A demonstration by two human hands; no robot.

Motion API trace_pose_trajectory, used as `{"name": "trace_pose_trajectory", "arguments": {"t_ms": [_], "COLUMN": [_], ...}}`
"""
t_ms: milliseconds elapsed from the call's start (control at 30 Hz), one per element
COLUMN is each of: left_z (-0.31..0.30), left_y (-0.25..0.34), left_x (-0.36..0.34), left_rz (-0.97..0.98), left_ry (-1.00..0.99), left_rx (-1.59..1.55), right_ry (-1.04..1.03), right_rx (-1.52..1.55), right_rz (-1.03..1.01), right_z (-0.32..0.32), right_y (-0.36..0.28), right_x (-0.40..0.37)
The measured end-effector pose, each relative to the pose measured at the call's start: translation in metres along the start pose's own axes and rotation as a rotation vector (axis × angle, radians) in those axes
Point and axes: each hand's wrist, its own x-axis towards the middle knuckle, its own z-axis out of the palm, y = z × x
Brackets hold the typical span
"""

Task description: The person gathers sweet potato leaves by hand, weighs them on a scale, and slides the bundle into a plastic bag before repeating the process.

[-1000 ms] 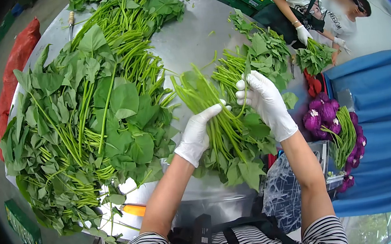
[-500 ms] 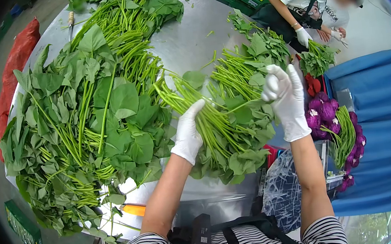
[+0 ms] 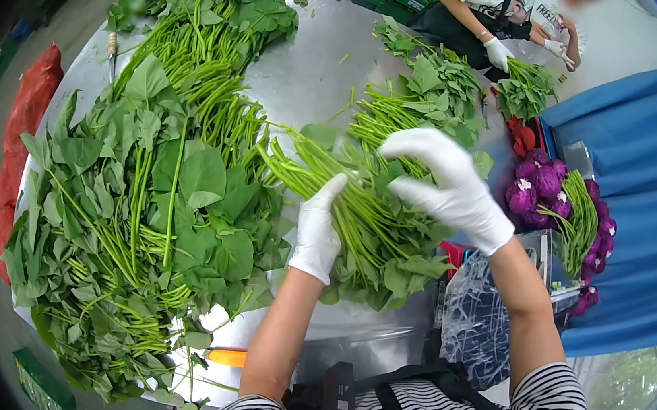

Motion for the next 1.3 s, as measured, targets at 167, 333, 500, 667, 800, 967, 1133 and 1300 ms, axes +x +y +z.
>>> {"name": "trace_pose_trajectory", "arguments": {"t_ms": [167,333,500,667,800,967,1133,1300], "left_z": [0.004,0.006,0.015,0.019,0.018,0.015,0.017,0.016], "left_y": [-0.010,-0.002,-0.003,-0.005,-0.006,-0.002,-0.008,-0.001], "left_x": [-0.009,-0.012,-0.017,-0.020,-0.021,-0.023,-0.027,-0.029], "left_rz": [0.104,0.042,0.061,0.131,0.106,-0.069,-0.029,-0.060], "left_ry": [-0.047,-0.033,-0.017,-0.024,-0.025,-0.080,-0.147,-0.133], "left_rx": [0.047,0.020,0.080,0.130,0.139,0.259,0.320,0.329], "right_ry": [-0.173,-0.143,-0.122,-0.105,-0.082,-0.025,0.162,0.456], "right_rx": [-0.498,-0.644,-0.676,-0.722,-0.729,-0.746,-0.635,-0.493], "right_rz": [-0.251,-0.314,-0.293,-0.297,-0.316,-0.306,-0.230,-0.146], "right_z": [0.035,0.030,0.028,0.035,0.034,0.030,0.012,-0.027], "right_y": [0.004,0.014,0.008,0.008,0.013,0.024,0.031,0.041], "right_x": [-0.003,-0.016,-0.013,-0.014,-0.014,-0.013,0.013,0.072]}}
